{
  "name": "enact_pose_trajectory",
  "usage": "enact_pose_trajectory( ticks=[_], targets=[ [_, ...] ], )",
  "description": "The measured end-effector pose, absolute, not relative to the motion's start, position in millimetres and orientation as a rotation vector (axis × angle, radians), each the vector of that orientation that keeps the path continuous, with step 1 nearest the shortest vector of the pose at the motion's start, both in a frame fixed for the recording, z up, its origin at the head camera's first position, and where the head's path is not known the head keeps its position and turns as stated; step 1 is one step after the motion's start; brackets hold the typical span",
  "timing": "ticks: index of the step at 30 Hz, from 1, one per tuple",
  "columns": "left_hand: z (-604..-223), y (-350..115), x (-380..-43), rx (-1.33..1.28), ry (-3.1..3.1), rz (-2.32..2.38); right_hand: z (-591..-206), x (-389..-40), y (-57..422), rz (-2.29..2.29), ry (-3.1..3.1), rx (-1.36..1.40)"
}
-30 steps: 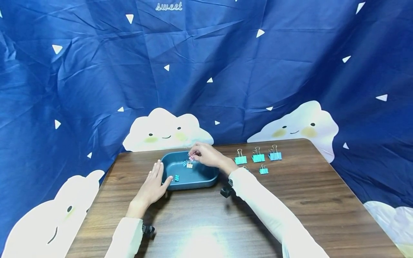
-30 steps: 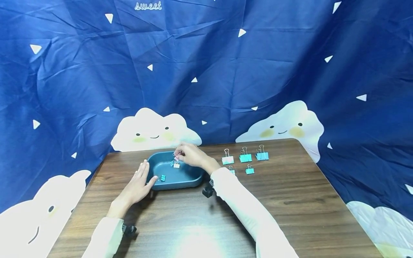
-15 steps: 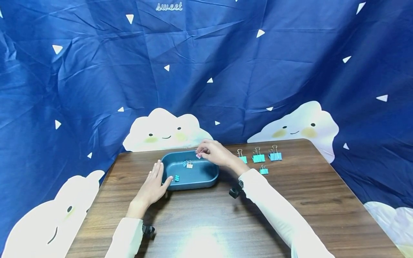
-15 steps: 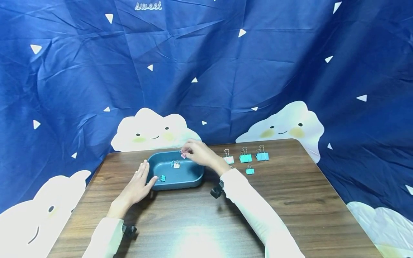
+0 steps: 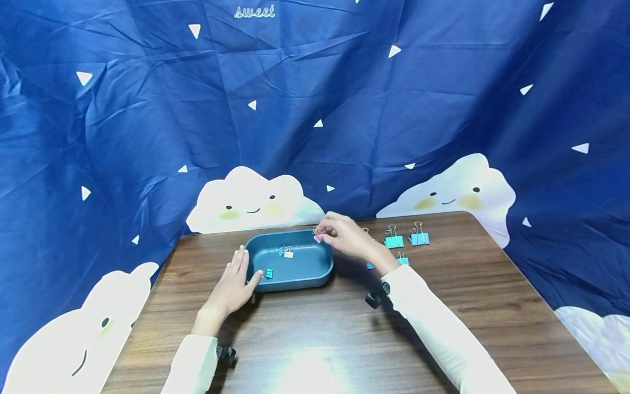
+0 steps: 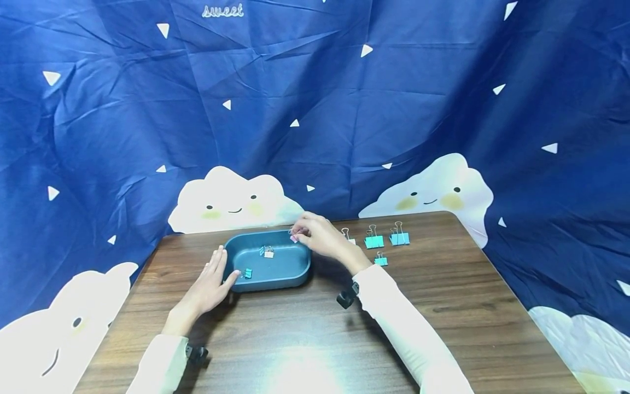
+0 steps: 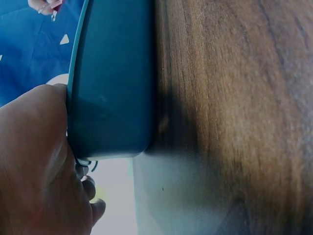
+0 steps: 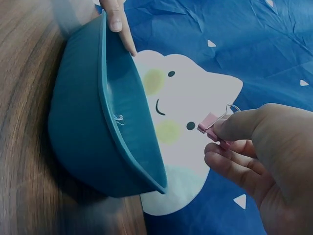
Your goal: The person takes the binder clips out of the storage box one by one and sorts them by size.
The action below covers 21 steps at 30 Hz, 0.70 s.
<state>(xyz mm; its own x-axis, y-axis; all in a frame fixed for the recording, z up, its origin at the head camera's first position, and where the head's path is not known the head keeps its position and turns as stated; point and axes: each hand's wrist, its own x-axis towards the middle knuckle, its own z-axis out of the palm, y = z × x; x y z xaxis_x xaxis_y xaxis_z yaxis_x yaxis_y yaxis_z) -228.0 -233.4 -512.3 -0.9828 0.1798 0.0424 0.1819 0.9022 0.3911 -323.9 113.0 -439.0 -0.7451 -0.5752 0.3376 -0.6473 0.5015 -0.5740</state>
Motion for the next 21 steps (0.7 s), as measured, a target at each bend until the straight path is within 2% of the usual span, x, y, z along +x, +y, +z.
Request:
enact_pose_trajectory(
  ticks=[21],
  targets=[
    [-512, -232, -229, -0.275, -3.075, -0.637, -432, -313, 181, 1.022, -2.606, 0.878]
  ],
)
